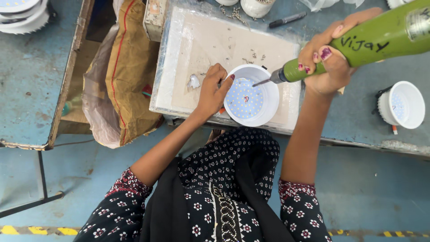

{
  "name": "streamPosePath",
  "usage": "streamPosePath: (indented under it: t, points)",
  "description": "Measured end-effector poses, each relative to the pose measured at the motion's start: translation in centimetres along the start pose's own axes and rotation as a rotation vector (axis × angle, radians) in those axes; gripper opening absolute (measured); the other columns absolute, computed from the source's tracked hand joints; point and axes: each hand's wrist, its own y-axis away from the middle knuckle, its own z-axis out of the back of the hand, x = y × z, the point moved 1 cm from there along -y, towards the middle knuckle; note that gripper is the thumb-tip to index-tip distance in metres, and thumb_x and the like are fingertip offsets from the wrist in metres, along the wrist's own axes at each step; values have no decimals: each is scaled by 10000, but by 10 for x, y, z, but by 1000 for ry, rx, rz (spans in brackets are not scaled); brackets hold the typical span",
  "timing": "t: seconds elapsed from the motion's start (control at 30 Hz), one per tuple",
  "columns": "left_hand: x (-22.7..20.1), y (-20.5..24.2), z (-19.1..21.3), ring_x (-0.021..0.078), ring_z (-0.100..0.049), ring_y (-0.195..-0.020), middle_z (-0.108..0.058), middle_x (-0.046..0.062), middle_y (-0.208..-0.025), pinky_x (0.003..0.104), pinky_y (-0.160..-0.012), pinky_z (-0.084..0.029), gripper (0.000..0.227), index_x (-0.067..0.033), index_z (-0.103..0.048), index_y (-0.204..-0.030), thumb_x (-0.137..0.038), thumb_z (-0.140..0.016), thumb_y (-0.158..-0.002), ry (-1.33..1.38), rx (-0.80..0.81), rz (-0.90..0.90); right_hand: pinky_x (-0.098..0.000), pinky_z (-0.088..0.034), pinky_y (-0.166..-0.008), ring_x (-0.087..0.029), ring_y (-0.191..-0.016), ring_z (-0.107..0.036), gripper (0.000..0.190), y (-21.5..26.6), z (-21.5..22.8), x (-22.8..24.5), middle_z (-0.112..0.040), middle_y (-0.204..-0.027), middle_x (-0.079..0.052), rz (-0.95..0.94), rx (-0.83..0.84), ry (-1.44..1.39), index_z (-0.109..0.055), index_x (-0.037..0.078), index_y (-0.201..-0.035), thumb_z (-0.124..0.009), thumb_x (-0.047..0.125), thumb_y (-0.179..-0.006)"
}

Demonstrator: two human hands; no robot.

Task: The person uses a green electric screwdriver to fasten screws into the base of white LED light fixtures. They handle multiple units, placing each completed fixture aside and picking up the next one to continue the assembly process.

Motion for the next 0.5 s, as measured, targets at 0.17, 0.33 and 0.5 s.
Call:
streamPosePath:
  t: [0.17,0.33,0.5]
  points:
    - [0,-1,0,233,-437,-835,-448,93,-834,363,-769,-377,282,8,-467,-762,-80,-636,-970,9,8,4,-282,-417,-367,-149,-380,-395,341,-13,-16,-16,-484,-679,-113,-3,51,-40,-420,53,-1141,-670,62,-909]
    - [1,-1,0,230,-433,-837,-443,93,-838,364,-770,-372,278,11,-465,-771,-79,-640,-968,16,11,6,-284,-428,-374,-151,-380,-406,325,-18,-21,-24,-500,-670,-120,-3,111,-42,-421,59,-1133,-660,76,-914]
    - [1,-1,1,234,-432,-847,-439,96,-849,365,-779,-375,269,11,-468,-782,-79,-640,-969,20,12,0,-285,-423,-373,-149,-377,-399,325,-16,-22,-29,-492,-661,-119,-47,67,-51,-416,53,-1131,-660,55,-916]
